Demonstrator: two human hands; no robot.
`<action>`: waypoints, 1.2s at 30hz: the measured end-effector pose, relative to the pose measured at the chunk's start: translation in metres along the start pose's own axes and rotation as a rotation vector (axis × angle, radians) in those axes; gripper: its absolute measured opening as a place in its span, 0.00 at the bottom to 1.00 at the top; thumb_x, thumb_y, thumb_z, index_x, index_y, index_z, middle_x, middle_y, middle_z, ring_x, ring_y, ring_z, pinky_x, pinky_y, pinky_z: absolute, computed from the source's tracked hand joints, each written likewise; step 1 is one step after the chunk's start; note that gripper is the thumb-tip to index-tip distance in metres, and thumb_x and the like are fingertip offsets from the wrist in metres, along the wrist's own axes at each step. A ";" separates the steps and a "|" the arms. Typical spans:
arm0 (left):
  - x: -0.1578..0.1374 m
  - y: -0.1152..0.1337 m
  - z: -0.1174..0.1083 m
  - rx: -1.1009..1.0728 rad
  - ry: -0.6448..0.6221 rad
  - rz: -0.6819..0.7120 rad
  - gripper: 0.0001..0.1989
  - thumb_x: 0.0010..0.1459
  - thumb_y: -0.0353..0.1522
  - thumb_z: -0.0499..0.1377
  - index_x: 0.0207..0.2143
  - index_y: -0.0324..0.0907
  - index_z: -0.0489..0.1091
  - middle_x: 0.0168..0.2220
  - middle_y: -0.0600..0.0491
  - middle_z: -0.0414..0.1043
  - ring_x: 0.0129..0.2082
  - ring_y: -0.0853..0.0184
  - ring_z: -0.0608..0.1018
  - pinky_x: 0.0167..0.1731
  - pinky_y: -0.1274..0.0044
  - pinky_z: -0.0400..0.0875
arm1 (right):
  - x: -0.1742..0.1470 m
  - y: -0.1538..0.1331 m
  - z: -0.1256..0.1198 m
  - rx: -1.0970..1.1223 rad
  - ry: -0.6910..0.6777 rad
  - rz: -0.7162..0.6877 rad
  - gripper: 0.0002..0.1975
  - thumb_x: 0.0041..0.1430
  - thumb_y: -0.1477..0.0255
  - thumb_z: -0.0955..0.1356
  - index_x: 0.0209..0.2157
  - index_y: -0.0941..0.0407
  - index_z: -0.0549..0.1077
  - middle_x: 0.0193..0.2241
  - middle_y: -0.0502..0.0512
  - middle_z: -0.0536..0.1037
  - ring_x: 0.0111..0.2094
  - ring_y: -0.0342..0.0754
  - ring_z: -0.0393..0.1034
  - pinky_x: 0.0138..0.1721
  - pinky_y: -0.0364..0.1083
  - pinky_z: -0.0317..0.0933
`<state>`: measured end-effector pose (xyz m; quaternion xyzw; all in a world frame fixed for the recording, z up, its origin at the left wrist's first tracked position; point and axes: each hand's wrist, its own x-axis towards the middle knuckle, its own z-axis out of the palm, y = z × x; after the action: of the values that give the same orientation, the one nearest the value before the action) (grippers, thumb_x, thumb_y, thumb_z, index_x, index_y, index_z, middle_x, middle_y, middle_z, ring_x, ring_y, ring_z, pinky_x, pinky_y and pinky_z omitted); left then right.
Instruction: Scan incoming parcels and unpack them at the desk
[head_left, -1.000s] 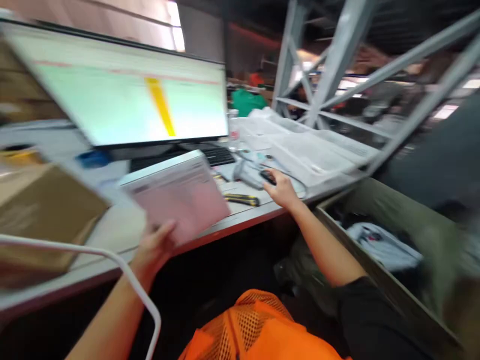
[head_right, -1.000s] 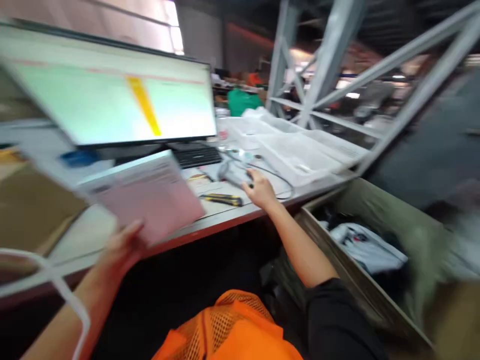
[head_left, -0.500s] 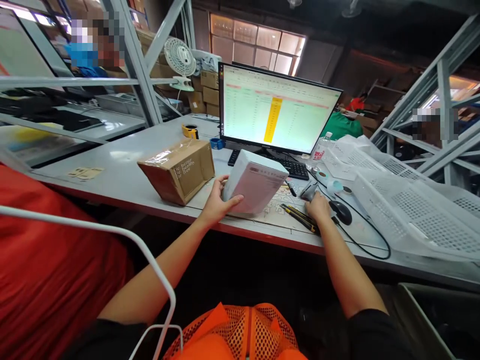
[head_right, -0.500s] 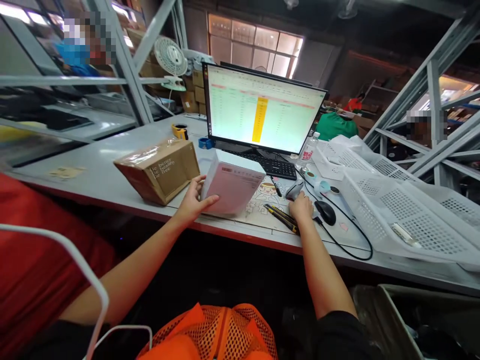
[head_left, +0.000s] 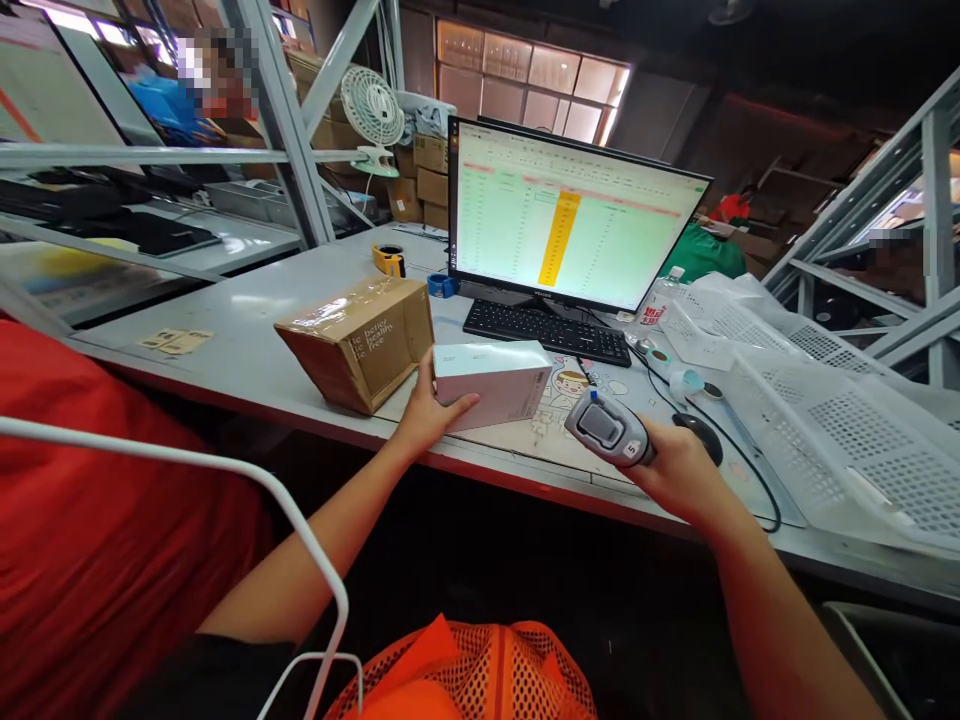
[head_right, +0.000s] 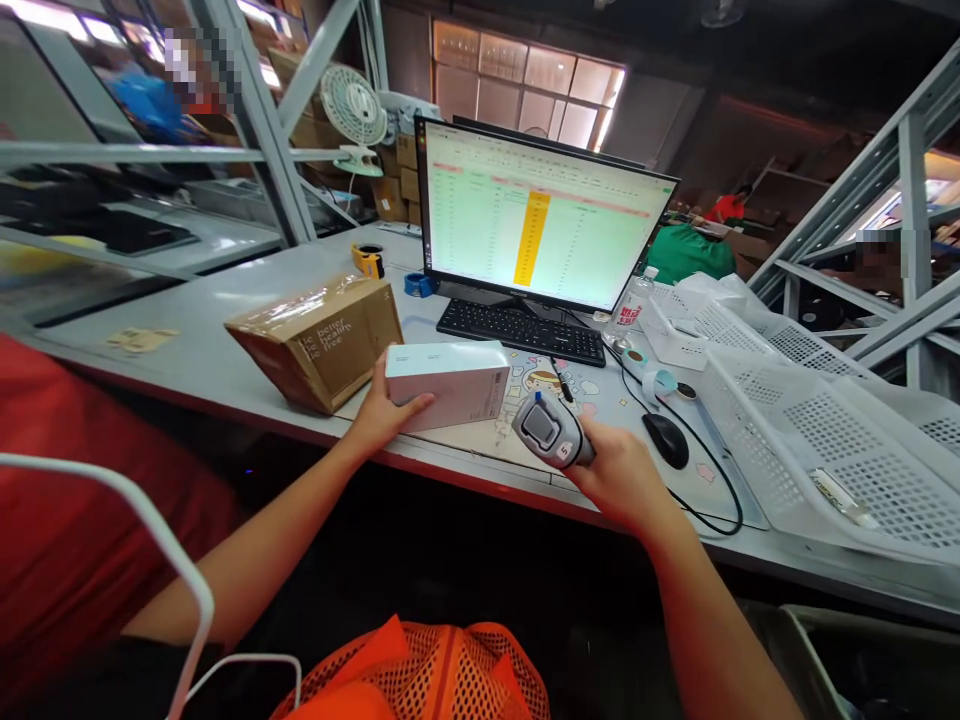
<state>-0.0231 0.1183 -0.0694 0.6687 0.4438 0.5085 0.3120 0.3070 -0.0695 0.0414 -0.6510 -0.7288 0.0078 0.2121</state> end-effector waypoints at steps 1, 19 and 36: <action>-0.004 -0.006 0.002 -0.004 -0.034 -0.068 0.56 0.54 0.50 0.72 0.75 0.45 0.48 0.66 0.38 0.68 0.65 0.48 0.73 0.66 0.56 0.67 | -0.001 -0.004 0.000 -0.013 -0.006 -0.010 0.13 0.58 0.64 0.71 0.45 0.51 0.79 0.31 0.54 0.82 0.32 0.54 0.77 0.33 0.46 0.65; 0.045 -0.014 -0.010 0.329 0.020 -0.091 0.28 0.65 0.46 0.63 0.59 0.35 0.72 0.49 0.35 0.81 0.52 0.44 0.82 0.53 0.62 0.75 | 0.047 0.111 0.073 -0.368 -0.076 0.604 0.27 0.72 0.64 0.64 0.66 0.64 0.66 0.56 0.71 0.78 0.55 0.62 0.75 0.51 0.52 0.65; 0.042 -0.018 -0.151 0.227 0.521 -0.140 0.59 0.42 0.51 0.78 0.71 0.49 0.54 0.70 0.38 0.62 0.65 0.28 0.70 0.61 0.34 0.64 | 0.041 0.076 0.080 -0.177 0.122 0.299 0.26 0.72 0.63 0.63 0.64 0.62 0.71 0.60 0.69 0.75 0.61 0.62 0.69 0.63 0.55 0.62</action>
<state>-0.1686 0.1582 -0.0244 0.5139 0.6080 0.5875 0.1450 0.3504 0.0021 -0.0413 -0.7676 -0.6074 -0.0645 0.1942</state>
